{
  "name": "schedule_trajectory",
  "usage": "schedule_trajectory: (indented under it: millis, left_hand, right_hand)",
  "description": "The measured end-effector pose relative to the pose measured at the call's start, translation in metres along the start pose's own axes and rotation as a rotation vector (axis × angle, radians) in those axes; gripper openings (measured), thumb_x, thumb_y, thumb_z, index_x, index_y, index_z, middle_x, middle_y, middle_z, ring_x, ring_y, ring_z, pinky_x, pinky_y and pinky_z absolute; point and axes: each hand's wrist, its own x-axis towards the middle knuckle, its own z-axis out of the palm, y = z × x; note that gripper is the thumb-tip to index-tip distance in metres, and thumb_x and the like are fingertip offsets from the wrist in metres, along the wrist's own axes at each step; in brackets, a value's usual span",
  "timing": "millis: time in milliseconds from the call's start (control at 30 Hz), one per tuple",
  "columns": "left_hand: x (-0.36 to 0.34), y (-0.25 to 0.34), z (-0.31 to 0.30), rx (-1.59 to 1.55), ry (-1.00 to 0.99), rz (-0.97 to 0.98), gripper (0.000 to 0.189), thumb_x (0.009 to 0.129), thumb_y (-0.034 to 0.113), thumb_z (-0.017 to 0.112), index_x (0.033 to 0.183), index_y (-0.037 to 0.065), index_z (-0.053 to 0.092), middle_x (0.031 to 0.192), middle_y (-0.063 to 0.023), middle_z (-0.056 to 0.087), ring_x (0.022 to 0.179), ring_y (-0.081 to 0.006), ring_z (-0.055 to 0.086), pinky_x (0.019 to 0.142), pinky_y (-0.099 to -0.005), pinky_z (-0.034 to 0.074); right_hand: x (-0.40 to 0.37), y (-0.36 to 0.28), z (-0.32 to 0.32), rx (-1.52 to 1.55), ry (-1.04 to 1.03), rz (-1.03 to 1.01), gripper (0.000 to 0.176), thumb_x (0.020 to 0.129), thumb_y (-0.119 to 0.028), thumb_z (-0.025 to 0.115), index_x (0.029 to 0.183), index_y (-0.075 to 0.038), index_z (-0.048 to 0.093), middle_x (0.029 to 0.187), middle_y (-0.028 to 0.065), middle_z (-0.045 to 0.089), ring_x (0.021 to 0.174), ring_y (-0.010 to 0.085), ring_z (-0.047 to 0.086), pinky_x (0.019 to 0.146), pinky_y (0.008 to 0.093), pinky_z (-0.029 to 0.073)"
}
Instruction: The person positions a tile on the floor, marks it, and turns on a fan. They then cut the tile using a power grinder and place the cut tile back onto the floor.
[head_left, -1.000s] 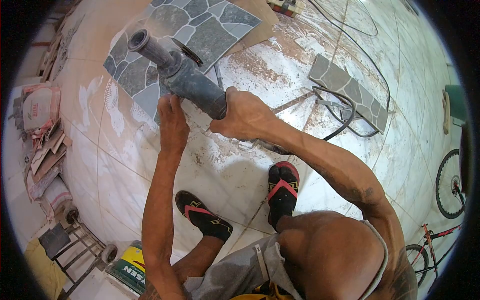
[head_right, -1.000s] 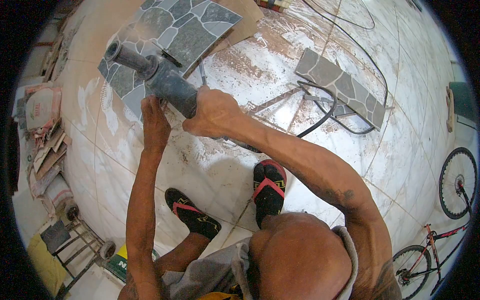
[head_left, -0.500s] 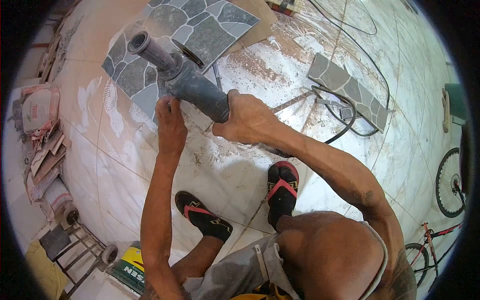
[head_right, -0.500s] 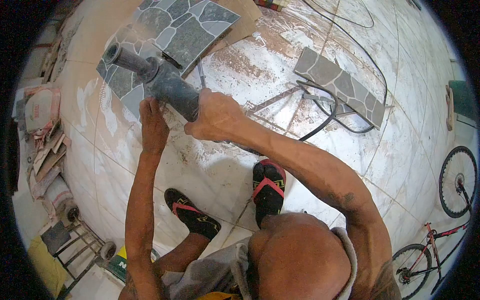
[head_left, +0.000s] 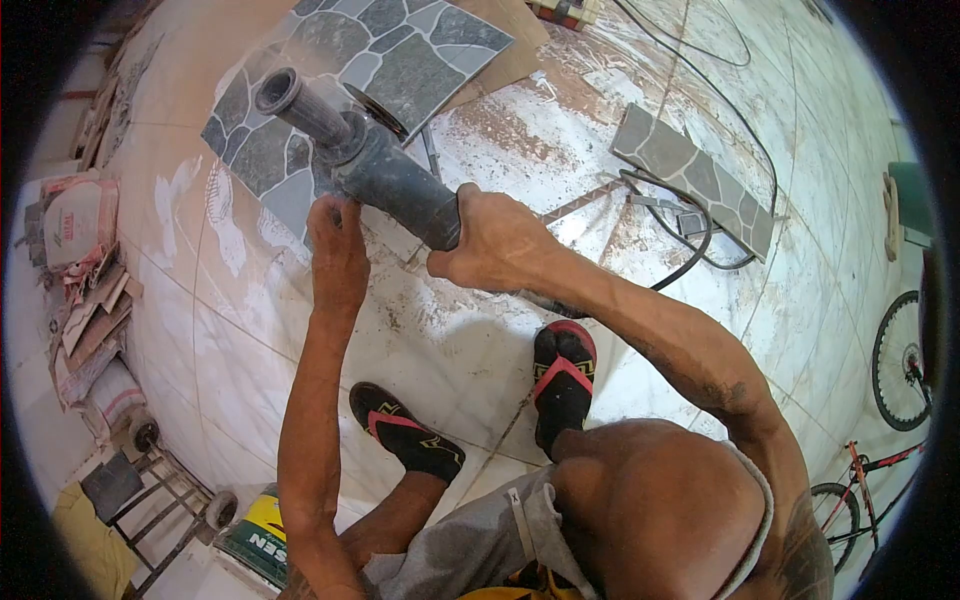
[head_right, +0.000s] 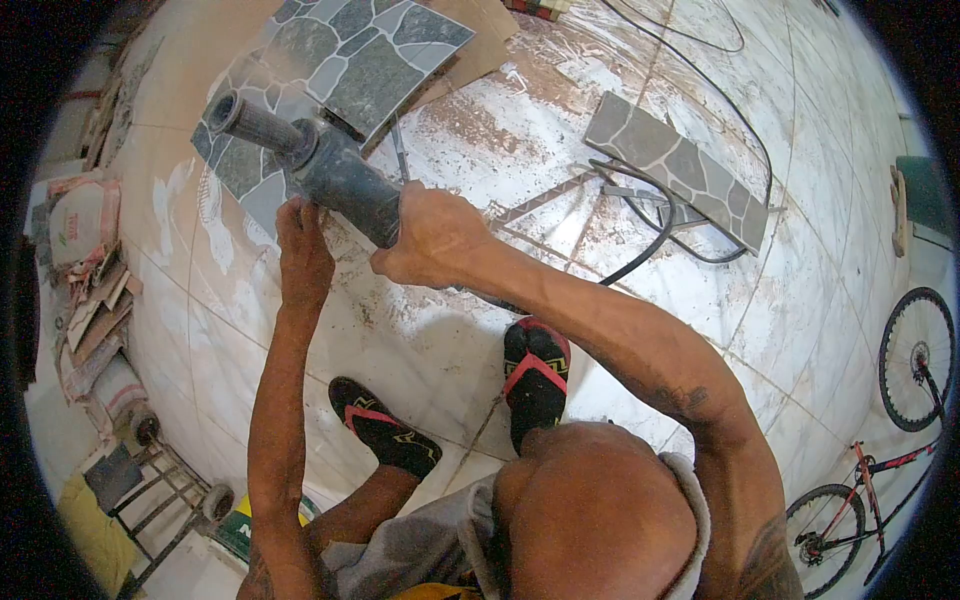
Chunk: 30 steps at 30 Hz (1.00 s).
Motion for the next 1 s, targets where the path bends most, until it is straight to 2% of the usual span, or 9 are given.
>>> schedule_trajectory:
  millis: [400,600,900,1000]
  left_hand:
    - [-0.005,0.000,0.001,0.048,0.008,0.032,0.044,0.083,-0.009,0.051,0.126,0.000,0.044,0.128,-0.0255,0.041,0.125,-0.0452,0.042,0.105,-0.0484,0.039]
    - [-0.004,0.002,-0.001,-0.016,-0.051,-0.029,0.040,0.084,-0.008,0.051,0.123,0.001,0.045,0.130,-0.0260,0.041,0.128,-0.0459,0.039,0.107,-0.0480,0.038]
    - [-0.007,0.002,-0.003,0.004,-0.091,-0.010,0.047,0.082,-0.008,0.051,0.128,-0.003,0.044,0.134,-0.0351,0.039,0.128,-0.0500,0.039,0.107,-0.0499,0.038]
    - [-0.008,0.001,-0.001,0.014,-0.050,0.038,0.049,0.080,-0.008,0.052,0.128,-0.003,0.045,0.133,-0.0344,0.038,0.126,-0.0497,0.041,0.106,-0.0497,0.039]
  right_hand:
    - [-0.003,0.008,0.004,0.015,0.015,-0.023,0.061,0.071,-0.034,0.070,0.102,0.016,0.056,0.085,0.0335,0.064,0.084,0.0436,0.066,0.079,0.0451,0.052]
    - [-0.004,0.011,0.006,0.028,0.021,-0.030,0.061,0.071,-0.034,0.069,0.100,0.017,0.055,0.083,0.0335,0.063,0.081,0.0438,0.066,0.078,0.0452,0.052]
    - [-0.010,0.010,0.001,0.023,-0.009,-0.020,0.063,0.072,-0.035,0.068,0.103,0.018,0.054,0.083,0.0337,0.063,0.081,0.0445,0.066,0.079,0.0456,0.052]
    - [-0.010,0.012,0.004,0.028,0.014,-0.044,0.064,0.071,-0.035,0.068,0.103,0.018,0.054,0.082,0.0337,0.063,0.081,0.0448,0.066,0.078,0.0460,0.052]
